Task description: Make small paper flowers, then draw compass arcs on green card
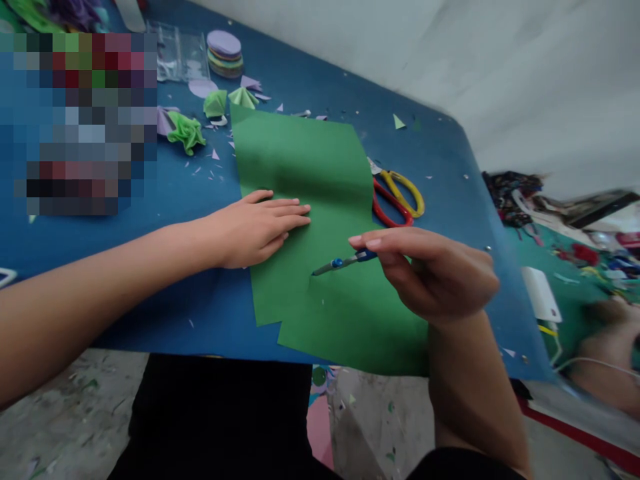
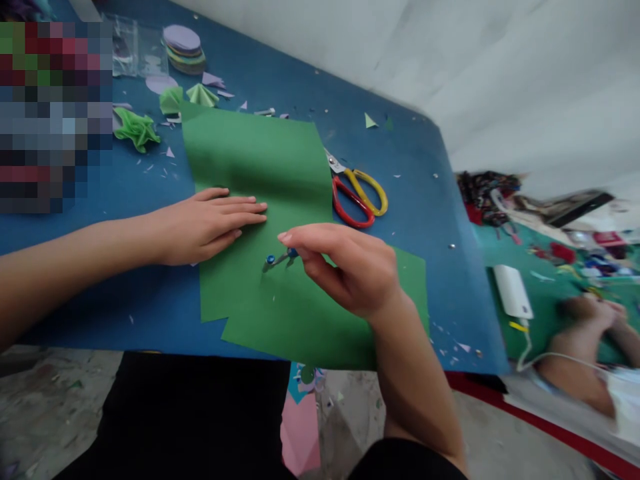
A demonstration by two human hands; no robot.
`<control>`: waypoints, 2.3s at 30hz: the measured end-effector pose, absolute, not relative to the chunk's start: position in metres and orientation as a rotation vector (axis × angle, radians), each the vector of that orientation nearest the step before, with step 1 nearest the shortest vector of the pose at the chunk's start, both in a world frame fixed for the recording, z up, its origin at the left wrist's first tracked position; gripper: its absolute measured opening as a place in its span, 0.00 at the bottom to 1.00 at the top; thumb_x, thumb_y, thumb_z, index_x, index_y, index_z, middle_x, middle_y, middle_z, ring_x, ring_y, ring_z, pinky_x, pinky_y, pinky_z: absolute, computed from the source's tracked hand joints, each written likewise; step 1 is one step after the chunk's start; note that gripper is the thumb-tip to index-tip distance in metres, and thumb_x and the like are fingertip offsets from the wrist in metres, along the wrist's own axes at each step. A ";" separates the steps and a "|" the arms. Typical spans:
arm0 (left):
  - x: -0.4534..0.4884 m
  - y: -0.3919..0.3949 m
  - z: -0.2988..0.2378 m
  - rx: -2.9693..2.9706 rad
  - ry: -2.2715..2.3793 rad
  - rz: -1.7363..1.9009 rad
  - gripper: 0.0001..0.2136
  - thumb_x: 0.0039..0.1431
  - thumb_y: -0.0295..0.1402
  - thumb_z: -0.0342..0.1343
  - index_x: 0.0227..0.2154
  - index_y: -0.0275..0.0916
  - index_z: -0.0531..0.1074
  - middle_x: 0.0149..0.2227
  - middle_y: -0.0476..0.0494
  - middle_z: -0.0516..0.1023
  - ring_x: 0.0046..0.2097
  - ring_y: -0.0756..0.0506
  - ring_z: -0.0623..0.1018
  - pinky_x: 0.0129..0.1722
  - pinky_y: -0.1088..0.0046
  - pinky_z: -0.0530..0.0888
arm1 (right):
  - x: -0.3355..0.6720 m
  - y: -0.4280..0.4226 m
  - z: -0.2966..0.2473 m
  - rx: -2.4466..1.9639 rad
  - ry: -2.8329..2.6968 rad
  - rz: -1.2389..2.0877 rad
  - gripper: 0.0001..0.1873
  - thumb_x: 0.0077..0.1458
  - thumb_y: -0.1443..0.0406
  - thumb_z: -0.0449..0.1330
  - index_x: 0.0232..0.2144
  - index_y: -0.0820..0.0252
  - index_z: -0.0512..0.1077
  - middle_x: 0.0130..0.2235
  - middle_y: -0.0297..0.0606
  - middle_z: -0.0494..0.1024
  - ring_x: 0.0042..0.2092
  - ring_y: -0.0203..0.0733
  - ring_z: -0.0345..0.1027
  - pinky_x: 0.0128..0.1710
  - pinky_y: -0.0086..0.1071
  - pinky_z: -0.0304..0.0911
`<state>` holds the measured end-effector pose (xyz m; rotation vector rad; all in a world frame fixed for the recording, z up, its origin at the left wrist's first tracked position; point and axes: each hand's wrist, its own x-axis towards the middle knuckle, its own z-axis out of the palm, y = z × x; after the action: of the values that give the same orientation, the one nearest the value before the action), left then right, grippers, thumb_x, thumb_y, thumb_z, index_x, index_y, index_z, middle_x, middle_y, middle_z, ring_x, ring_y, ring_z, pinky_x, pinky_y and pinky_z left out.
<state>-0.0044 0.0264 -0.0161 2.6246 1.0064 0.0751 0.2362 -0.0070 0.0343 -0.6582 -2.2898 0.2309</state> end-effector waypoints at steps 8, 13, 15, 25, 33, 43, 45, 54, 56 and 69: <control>-0.004 0.027 -0.016 2.623 1.005 0.073 0.23 0.65 0.32 0.36 0.62 0.41 0.57 0.67 0.47 0.55 0.67 0.44 0.55 0.64 0.58 0.49 | 0.236 -0.006 0.035 -0.623 -2.319 0.245 0.20 0.54 0.77 0.56 0.45 0.53 0.72 0.39 0.33 0.81 0.38 0.35 0.77 0.38 0.27 0.75; -0.004 0.027 -0.016 2.619 1.001 0.077 0.23 0.65 0.32 0.36 0.62 0.41 0.57 0.67 0.47 0.55 0.67 0.44 0.55 0.64 0.57 0.48 | 0.237 -0.008 0.036 -0.596 -2.346 0.245 0.20 0.53 0.78 0.56 0.45 0.54 0.72 0.39 0.35 0.81 0.38 0.36 0.77 0.39 0.26 0.74; -0.005 0.027 -0.016 2.621 0.999 0.085 0.23 0.65 0.32 0.36 0.62 0.41 0.57 0.67 0.46 0.55 0.67 0.44 0.55 0.64 0.58 0.47 | 0.237 -0.008 0.035 -0.575 -2.343 0.236 0.20 0.53 0.78 0.57 0.45 0.56 0.72 0.39 0.36 0.81 0.38 0.36 0.77 0.38 0.26 0.73; -0.005 0.026 -0.016 2.639 0.995 0.072 0.23 0.65 0.32 0.35 0.62 0.40 0.56 0.67 0.46 0.55 0.67 0.44 0.54 0.64 0.56 0.50 | 0.233 -0.004 0.040 -0.649 -2.221 0.327 0.15 0.54 0.74 0.61 0.40 0.51 0.77 0.35 0.33 0.80 0.34 0.35 0.74 0.34 0.27 0.72; -0.005 0.026 -0.018 2.652 0.987 0.091 0.23 0.66 0.31 0.35 0.62 0.39 0.57 0.66 0.45 0.55 0.67 0.43 0.55 0.63 0.54 0.52 | 0.240 0.000 0.040 -0.561 -2.224 0.599 0.17 0.55 0.74 0.60 0.45 0.53 0.76 0.35 0.35 0.80 0.34 0.34 0.74 0.32 0.27 0.72; -0.005 0.027 -0.019 2.654 0.981 0.115 0.22 0.66 0.31 0.36 0.62 0.39 0.57 0.66 0.44 0.57 0.66 0.43 0.56 0.63 0.55 0.52 | 0.239 -0.007 0.042 -0.559 -2.260 0.671 0.16 0.57 0.74 0.58 0.45 0.53 0.76 0.35 0.35 0.80 0.35 0.34 0.75 0.33 0.26 0.72; -0.006 0.027 -0.019 2.653 0.977 0.119 0.22 0.66 0.31 0.36 0.61 0.39 0.57 0.66 0.44 0.57 0.66 0.43 0.56 0.63 0.54 0.52 | 0.240 -0.006 0.042 -0.549 -2.254 0.648 0.17 0.56 0.74 0.59 0.45 0.53 0.76 0.35 0.35 0.80 0.35 0.34 0.75 0.33 0.26 0.72; -0.006 0.026 -0.018 2.658 0.988 0.106 0.22 0.66 0.31 0.36 0.61 0.39 0.57 0.66 0.45 0.56 0.66 0.43 0.56 0.63 0.54 0.53 | 0.245 -0.003 0.040 -0.546 -2.152 0.512 0.18 0.55 0.73 0.60 0.45 0.48 0.76 0.33 0.34 0.80 0.32 0.35 0.74 0.29 0.27 0.72; -0.006 0.026 -0.018 2.656 0.989 0.096 0.22 0.66 0.31 0.36 0.62 0.39 0.57 0.66 0.45 0.56 0.67 0.43 0.56 0.63 0.54 0.53 | 0.245 -0.004 0.041 -0.529 -2.169 0.553 0.18 0.56 0.73 0.60 0.45 0.49 0.76 0.33 0.34 0.80 0.32 0.35 0.74 0.29 0.27 0.72; -0.005 0.027 -0.018 2.645 0.992 0.085 0.23 0.66 0.31 0.35 0.62 0.40 0.57 0.66 0.46 0.55 0.67 0.44 0.55 0.63 0.56 0.50 | 0.245 -0.005 0.042 -0.502 -2.203 0.698 0.21 0.54 0.78 0.59 0.46 0.53 0.76 0.34 0.36 0.80 0.34 0.35 0.75 0.31 0.27 0.71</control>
<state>-0.0055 0.0270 -0.0177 2.6447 0.9915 0.0849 0.2451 -0.0054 0.0421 -0.5015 -2.2032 0.6984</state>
